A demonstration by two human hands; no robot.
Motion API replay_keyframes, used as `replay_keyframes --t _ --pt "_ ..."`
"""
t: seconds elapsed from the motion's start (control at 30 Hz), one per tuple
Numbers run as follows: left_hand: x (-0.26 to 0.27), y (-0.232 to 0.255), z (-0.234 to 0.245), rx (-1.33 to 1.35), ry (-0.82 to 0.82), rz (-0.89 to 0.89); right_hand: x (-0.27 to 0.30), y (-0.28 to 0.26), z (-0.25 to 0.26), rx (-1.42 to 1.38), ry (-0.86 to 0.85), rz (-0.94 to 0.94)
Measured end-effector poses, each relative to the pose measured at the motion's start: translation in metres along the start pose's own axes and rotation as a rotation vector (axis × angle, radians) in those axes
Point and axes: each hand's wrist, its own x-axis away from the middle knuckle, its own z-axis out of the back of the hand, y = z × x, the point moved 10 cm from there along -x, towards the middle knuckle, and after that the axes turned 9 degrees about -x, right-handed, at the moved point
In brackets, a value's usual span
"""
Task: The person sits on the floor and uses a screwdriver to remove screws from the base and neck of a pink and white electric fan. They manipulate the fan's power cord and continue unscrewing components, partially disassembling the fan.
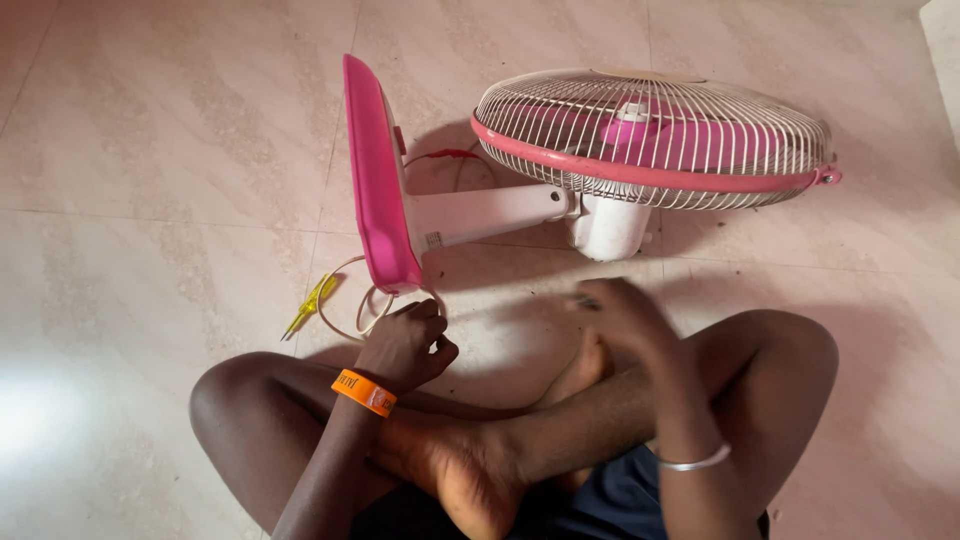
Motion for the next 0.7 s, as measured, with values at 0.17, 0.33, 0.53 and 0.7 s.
replay_keyframes --t 0.17,0.33,0.53,0.7 --pt "0.0 -0.017 -0.016 0.279 -0.049 0.078 0.005 0.118 0.088 0.066 0.268 -0.218" --pt "-0.004 -0.04 -0.065 0.795 -0.211 0.257 -0.056 0.187 0.112 -0.268 0.654 -0.054" --pt "0.006 -0.056 -0.094 0.959 -0.29 0.289 -0.16 0.246 0.073 -1.403 0.656 0.066" --pt "0.011 -0.07 -0.111 0.762 -0.366 0.352 -0.192 0.259 0.041 -1.311 0.48 -0.082"
